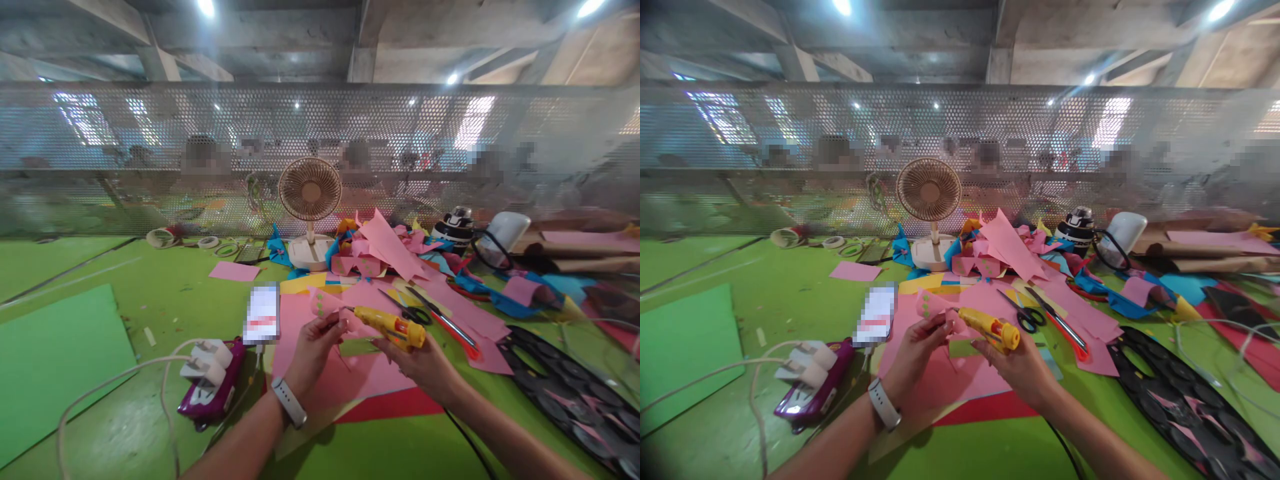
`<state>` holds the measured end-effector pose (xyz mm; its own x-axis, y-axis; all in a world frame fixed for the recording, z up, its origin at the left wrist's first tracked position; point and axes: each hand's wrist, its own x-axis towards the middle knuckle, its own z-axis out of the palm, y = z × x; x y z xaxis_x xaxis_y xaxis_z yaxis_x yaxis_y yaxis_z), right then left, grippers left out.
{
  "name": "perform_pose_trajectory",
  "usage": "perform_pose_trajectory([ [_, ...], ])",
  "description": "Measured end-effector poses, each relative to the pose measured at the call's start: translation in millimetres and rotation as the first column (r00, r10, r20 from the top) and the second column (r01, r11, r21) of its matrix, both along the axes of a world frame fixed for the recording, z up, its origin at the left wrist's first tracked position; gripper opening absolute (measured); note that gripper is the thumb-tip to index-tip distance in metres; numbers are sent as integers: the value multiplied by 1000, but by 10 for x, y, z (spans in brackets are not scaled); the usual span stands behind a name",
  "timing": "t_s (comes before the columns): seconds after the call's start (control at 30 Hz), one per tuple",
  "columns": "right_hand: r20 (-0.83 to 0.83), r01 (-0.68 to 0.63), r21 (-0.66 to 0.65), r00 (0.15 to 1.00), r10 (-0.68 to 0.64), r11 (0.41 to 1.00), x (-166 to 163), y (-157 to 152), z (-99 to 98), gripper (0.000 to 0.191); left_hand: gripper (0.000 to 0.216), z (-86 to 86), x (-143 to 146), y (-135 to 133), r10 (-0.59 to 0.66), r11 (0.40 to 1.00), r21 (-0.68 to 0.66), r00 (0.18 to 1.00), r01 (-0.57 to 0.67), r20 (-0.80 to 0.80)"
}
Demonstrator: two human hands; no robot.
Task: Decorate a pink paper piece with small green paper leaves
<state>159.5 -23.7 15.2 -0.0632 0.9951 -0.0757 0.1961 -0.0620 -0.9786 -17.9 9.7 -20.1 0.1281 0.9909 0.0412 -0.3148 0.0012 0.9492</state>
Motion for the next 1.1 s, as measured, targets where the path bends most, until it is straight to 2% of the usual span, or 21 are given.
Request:
perform_pose_trajectory([
  [0.63,-23,-3,32,1000,4,999,14,15,-79,31,25,-20,2,9,6,1000,-8,1000,-6,-3],
  [1.1,-45,19,20,999,-18,1000,1,-2,8,30,25,-5,-4,4,13,1000,-14,999,-13,-29],
])
